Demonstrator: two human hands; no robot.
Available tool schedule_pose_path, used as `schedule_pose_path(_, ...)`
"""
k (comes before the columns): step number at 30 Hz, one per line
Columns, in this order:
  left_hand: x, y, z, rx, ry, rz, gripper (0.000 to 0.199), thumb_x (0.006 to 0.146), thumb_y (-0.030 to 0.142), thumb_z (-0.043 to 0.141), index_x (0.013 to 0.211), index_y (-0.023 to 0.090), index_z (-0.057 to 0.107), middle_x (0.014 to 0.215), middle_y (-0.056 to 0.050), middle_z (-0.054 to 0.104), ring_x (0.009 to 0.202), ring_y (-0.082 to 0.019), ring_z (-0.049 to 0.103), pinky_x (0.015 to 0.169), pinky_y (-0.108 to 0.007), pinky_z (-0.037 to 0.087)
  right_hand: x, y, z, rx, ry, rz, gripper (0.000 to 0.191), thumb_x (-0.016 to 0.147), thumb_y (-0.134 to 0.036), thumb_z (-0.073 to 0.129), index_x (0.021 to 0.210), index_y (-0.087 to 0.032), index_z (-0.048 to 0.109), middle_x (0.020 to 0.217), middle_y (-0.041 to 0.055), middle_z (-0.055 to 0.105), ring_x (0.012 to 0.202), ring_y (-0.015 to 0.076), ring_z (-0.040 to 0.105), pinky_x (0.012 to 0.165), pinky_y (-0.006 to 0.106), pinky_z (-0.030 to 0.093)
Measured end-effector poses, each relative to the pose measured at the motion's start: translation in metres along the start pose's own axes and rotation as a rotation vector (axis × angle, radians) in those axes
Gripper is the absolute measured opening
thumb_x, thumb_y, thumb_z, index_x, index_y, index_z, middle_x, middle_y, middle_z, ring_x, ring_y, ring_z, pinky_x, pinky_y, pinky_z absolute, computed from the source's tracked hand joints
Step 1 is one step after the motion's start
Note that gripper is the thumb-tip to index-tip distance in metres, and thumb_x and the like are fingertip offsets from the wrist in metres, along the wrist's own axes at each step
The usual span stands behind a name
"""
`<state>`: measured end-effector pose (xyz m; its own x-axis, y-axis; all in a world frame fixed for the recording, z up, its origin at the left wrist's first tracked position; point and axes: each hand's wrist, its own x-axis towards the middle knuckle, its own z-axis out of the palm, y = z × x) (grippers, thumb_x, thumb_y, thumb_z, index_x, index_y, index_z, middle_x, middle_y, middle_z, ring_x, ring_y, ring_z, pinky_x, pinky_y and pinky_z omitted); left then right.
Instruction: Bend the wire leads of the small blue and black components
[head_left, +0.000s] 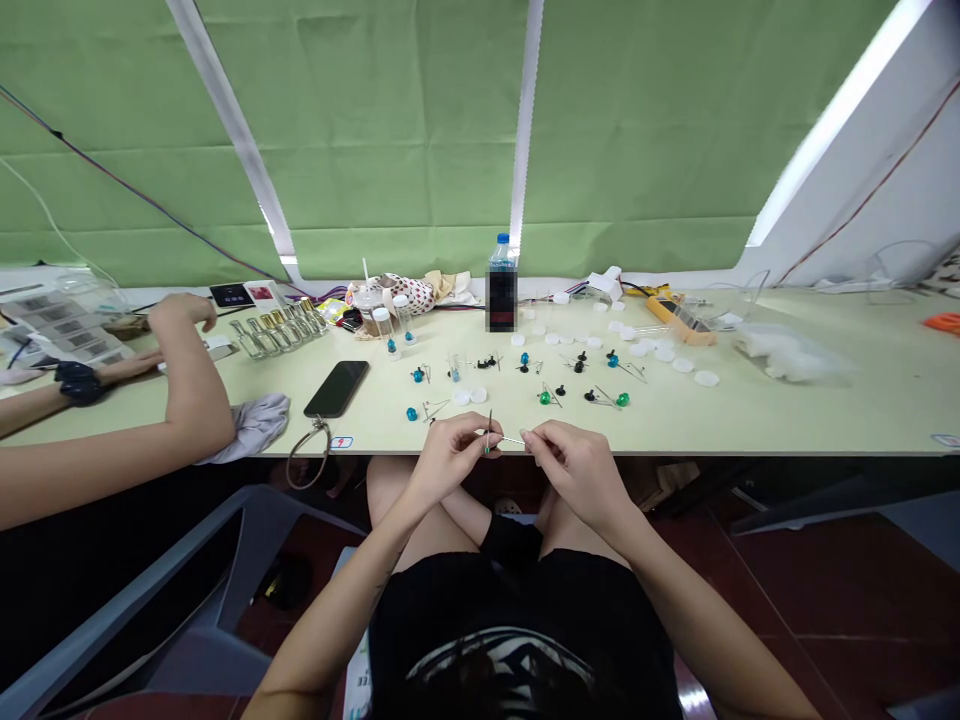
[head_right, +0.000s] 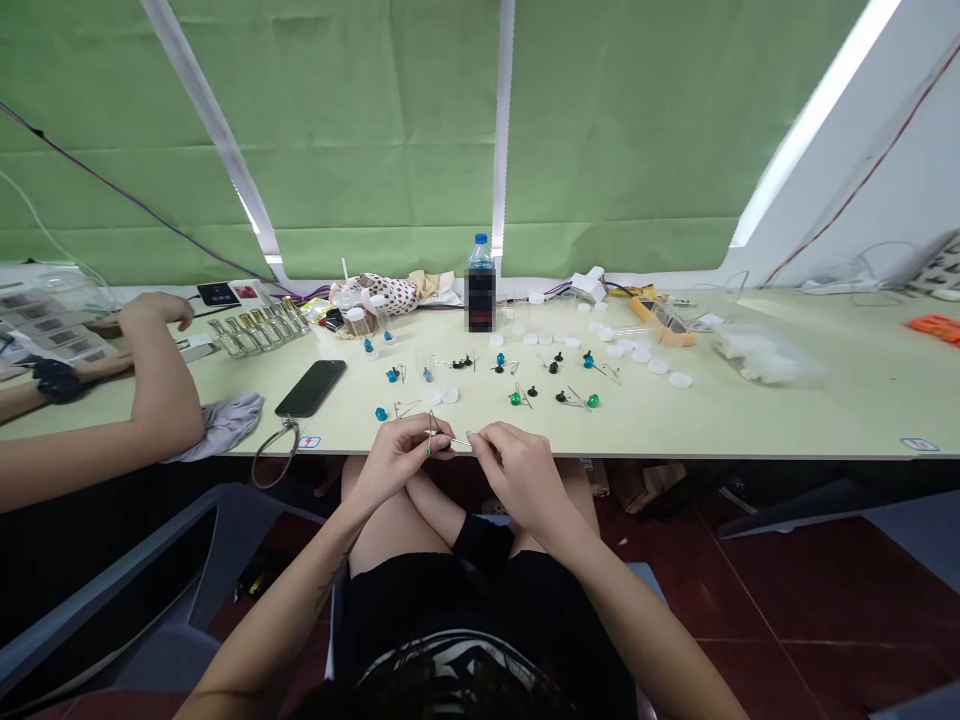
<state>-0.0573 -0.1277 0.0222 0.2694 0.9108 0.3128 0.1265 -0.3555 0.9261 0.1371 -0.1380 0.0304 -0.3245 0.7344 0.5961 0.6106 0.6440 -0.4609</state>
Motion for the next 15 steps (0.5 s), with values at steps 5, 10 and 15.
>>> schedule_pose_path(5, 0.0006, -0.0001, -0.0016, -0.022, -0.012, -0.010, 0.027, 0.083, 0.039, 0.062, 0.080, 0.013, 0.067, 0.085, -0.006, 0.064, 0.072, -0.016, 0.064, 0.071, -0.031, 0.061, 0.0019, -0.0017, -0.0007, 0.070, -0.028, 0.032, 0.031, 0.096, -0.029, 0.046, 0.069, -0.019, 0.058, 0.061, -0.0008, 0.059, 0.055, 0.0124, 0.053, 0.054, 0.025, 0.039)
schedule_pose_path(10, 0.0029, 0.0007, -0.0046, -0.185, 0.021, -0.126, 0.032, 0.077, 0.044, 0.068, 0.080, 0.012, 0.066, 0.081, -0.004, 0.062, 0.071, -0.016, 0.066, 0.070, -0.035, 0.063, 0.0004, 0.0031, 0.0048, -0.074, 0.079, -0.151, 0.022, 0.095, -0.028, 0.050, 0.110, -0.019, 0.063, 0.100, 0.0091, 0.067, 0.080, 0.0181, 0.065, 0.068, 0.029, 0.051)
schedule_pose_path(15, 0.0016, 0.0043, -0.0054, -0.251, 0.011, -0.151, 0.033, 0.074, 0.043, 0.071, 0.080, 0.011, 0.066, 0.079, -0.003, 0.062, 0.069, -0.015, 0.065, 0.071, -0.036, 0.063, -0.0016, 0.0076, 0.0051, -0.382, 0.160, -0.499, 0.029, 0.093, -0.013, 0.049, 0.119, -0.019, 0.062, 0.106, 0.0135, 0.067, 0.090, 0.0228, 0.066, 0.075, 0.035, 0.054)
